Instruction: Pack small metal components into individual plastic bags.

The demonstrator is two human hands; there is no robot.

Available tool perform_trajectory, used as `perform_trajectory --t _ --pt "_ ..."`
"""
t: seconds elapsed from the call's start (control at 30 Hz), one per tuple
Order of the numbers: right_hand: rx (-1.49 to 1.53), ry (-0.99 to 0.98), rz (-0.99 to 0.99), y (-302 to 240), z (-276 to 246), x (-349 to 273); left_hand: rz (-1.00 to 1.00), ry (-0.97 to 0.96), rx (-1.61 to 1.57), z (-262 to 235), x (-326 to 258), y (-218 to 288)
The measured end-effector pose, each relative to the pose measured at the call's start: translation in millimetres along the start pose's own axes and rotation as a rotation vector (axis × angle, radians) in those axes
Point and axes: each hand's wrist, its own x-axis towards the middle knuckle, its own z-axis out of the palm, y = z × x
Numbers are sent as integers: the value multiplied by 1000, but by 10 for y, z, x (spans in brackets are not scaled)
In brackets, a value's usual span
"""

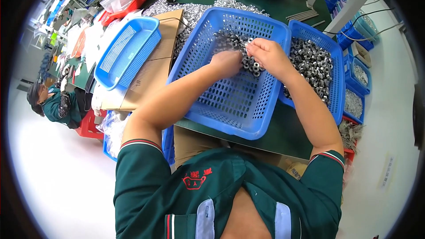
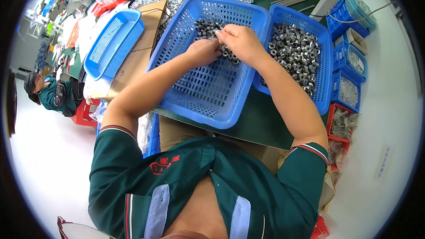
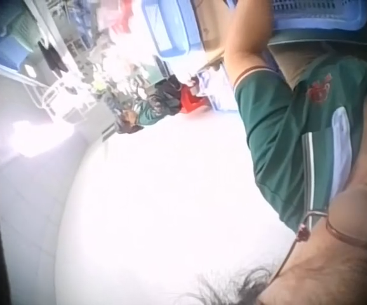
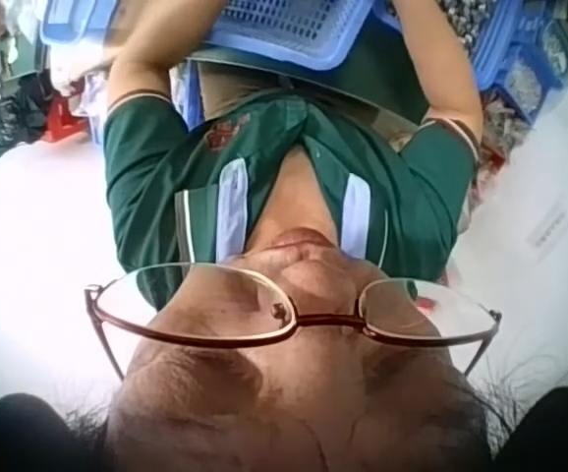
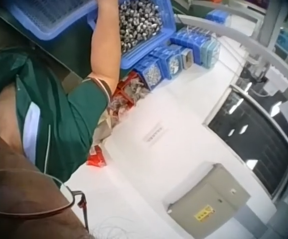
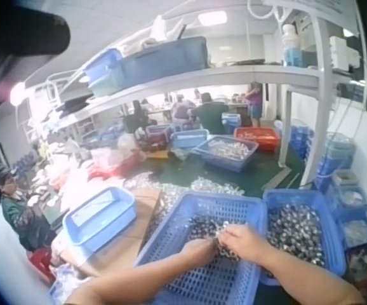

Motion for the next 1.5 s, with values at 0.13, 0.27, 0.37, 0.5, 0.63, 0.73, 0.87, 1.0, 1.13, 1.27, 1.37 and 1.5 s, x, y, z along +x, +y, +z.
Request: perform_trajectory --t 0.13,0.27,0.37,0.5,0.63,0.73,0.87,1.0,1.13,1.27,1.37,1.5 --pt "16 0 -10 4 0 19 93 108 -95 37 29 -24" --pt "24 10 -2 13 -16 29 -22 59 -592 -122 82 -59" --pt "163 -22 6 5 11 15 -61 -163 -1002 -448 30 -56" --pt "66 31 10 -1 -2 -2 5 -167 -1411 -572 -99 -41" --pt "33 42 32 61 0 33 41 -149 -1519 -662 -152 -4" --pt "6 48 25 22 15 16 58 -131 -1504 -688 -188 -4" --pt "-24 46 14 -32 8 2 42 -133 -1606 -649 -176 -19" --pt "-84 56 -72 -14 24 -22 69 -222 -1623 -605 -148 -64" --pt "-321 134 -266 -67 50 -95 21 -223 -1609 -606 -163 -14" --pt "-765 323 -629 -31 133 -139 -57 -222 -1560 -622 -193 25" --pt "-771 328 -651 -88 132 -143 -76 -232 -1538 -670 -183 30" --pt "-535 242 -394 -39 79 -86 -16 -149 -1472 -678 -177 91"
